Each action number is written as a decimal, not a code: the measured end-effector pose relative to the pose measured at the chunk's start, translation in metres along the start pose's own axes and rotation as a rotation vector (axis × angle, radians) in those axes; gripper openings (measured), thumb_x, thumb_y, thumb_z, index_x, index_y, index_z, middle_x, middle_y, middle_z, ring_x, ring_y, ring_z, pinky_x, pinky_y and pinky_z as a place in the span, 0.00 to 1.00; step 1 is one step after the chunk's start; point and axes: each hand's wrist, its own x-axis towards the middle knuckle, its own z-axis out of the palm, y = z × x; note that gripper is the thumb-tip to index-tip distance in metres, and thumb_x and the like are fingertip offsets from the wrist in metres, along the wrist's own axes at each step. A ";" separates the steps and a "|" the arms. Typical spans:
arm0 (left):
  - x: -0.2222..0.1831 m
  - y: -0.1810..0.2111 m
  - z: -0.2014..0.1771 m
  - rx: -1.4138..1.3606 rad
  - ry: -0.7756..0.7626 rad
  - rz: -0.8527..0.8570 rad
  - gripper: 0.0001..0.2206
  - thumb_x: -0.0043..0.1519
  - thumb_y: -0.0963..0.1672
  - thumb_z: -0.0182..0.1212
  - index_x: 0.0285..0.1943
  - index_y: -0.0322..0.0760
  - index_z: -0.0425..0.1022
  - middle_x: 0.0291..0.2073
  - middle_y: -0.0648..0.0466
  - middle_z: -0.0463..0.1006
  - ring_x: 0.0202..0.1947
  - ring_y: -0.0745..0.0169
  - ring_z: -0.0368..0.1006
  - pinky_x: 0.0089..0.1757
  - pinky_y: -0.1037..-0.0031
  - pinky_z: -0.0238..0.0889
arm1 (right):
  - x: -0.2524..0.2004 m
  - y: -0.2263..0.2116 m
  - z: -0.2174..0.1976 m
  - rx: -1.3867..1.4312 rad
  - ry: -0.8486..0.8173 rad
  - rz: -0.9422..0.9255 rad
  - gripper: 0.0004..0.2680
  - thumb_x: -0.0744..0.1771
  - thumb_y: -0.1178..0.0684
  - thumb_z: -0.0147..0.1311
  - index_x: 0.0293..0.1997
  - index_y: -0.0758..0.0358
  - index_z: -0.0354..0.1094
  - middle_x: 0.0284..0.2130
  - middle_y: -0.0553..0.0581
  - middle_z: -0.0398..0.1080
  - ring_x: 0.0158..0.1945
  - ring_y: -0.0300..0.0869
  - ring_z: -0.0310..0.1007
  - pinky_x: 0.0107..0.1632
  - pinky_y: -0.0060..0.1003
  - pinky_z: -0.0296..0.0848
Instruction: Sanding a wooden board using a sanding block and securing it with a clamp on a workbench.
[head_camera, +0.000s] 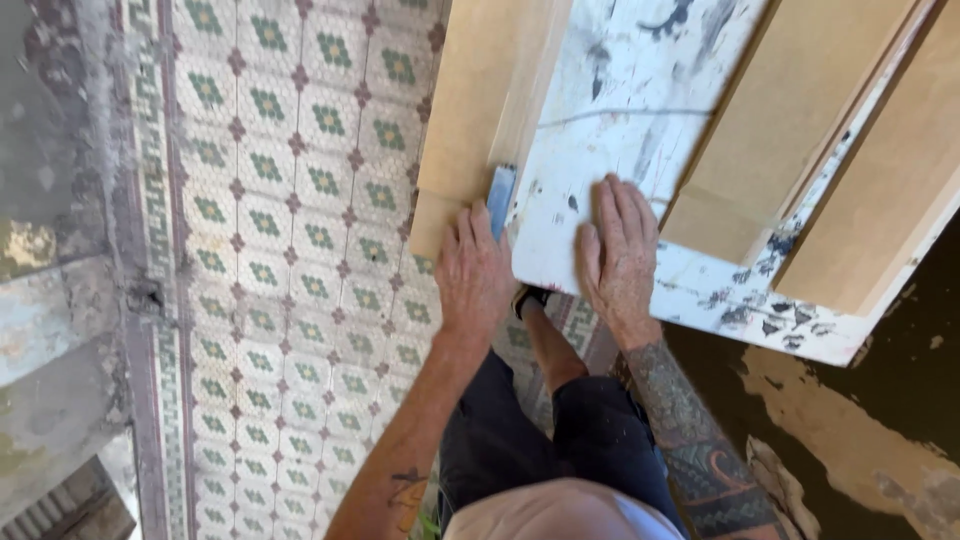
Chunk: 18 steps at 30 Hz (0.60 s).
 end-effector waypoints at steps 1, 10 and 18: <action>0.006 0.004 -0.001 -0.024 -0.019 0.017 0.18 0.72 0.44 0.47 0.67 0.27 0.63 0.53 0.41 0.75 0.45 0.48 0.72 0.42 0.62 0.68 | 0.000 -0.001 -0.002 -0.011 -0.011 0.002 0.16 0.74 0.61 0.45 0.72 0.73 0.56 0.69 0.70 0.59 0.72 0.63 0.57 0.76 0.59 0.58; 0.109 0.026 0.021 0.160 0.168 0.135 0.18 0.69 0.43 0.58 0.66 0.34 0.64 0.55 0.48 0.77 0.45 0.57 0.77 0.38 0.76 0.75 | -0.005 0.000 0.004 -0.038 -0.002 0.038 0.16 0.73 0.62 0.45 0.72 0.73 0.55 0.68 0.70 0.61 0.72 0.61 0.59 0.76 0.56 0.58; 0.029 -0.002 0.030 0.001 0.002 -0.012 0.18 0.70 0.45 0.55 0.65 0.28 0.67 0.48 0.41 0.72 0.48 0.38 0.73 0.44 0.51 0.72 | -0.015 0.003 0.009 -0.075 -0.066 0.153 0.17 0.74 0.50 0.40 0.74 0.60 0.55 0.69 0.61 0.58 0.74 0.55 0.52 0.74 0.55 0.53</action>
